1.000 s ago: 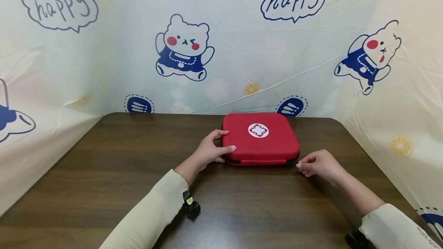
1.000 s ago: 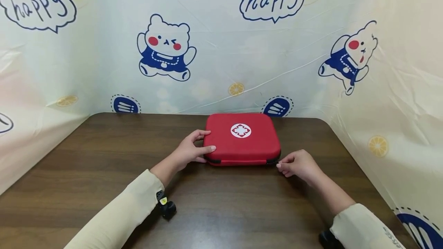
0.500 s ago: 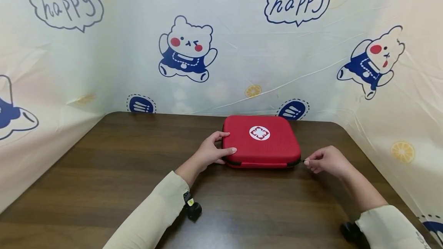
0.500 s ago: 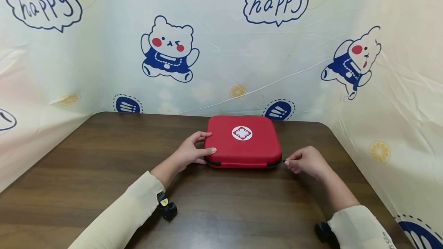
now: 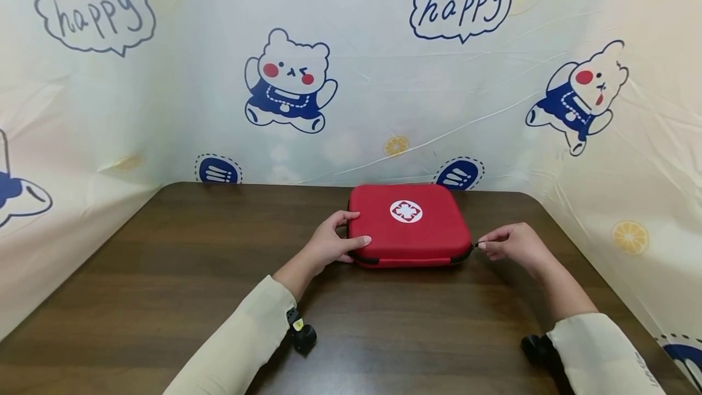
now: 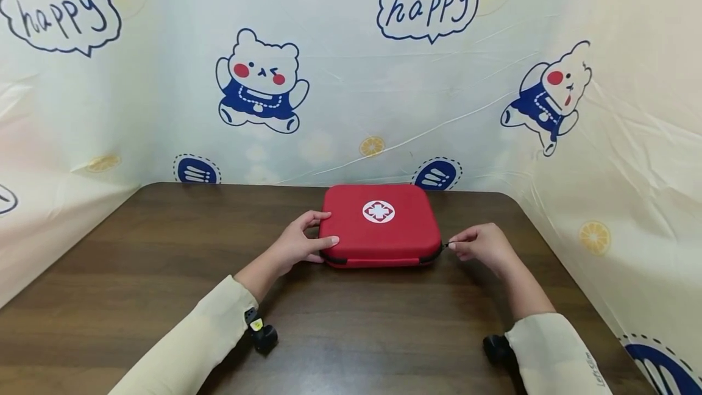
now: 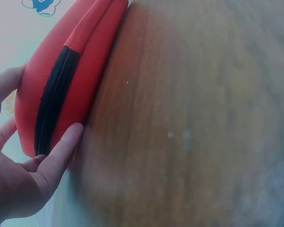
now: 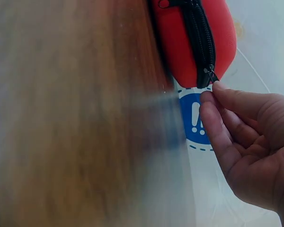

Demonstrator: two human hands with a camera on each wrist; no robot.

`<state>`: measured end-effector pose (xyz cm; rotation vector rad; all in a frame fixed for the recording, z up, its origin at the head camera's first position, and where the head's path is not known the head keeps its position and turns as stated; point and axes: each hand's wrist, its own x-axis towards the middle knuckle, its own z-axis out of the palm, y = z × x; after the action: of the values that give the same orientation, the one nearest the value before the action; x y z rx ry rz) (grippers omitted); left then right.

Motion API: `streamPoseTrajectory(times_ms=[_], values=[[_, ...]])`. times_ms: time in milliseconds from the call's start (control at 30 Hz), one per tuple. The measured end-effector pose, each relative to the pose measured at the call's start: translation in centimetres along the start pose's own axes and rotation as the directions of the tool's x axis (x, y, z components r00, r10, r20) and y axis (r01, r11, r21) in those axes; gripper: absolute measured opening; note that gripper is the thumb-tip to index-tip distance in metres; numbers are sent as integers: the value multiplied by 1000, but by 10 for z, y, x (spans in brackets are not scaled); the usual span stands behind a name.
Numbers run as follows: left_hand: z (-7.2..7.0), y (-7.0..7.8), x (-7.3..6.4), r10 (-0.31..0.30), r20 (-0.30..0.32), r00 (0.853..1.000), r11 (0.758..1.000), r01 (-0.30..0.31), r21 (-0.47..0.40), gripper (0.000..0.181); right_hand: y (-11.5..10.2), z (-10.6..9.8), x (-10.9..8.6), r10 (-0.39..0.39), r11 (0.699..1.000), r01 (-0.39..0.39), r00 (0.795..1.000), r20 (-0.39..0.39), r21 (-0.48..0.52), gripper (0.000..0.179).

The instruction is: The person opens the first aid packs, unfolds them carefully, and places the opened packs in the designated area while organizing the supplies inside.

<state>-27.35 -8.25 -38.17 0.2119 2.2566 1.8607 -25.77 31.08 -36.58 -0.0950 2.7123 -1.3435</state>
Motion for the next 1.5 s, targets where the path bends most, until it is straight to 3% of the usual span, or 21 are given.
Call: streamPoseTrajectory(times_ms=[367,633,867,1167,1500], values=[[-4,1,2,-16,20,1000,1000,16,-1,66,5,-3,17,11,999,-9,1000,-29,48,28],[-9,7,13,-29,99,995,999,26,25,66,3,-6,25,-1,998,5,997,-76,59,31],[-18,9,22,-26,194,981,999,17,48,59,2,-8,23,-26,998,32,993,-116,57,32],[-29,12,31,-16,293,956,995,-13,96,63,9,-9,26,-26,994,40,990,-140,99,34],[-41,9,34,-50,272,961,993,20,113,65,11,-6,29,-47,999,47,999,2,-5,20]])
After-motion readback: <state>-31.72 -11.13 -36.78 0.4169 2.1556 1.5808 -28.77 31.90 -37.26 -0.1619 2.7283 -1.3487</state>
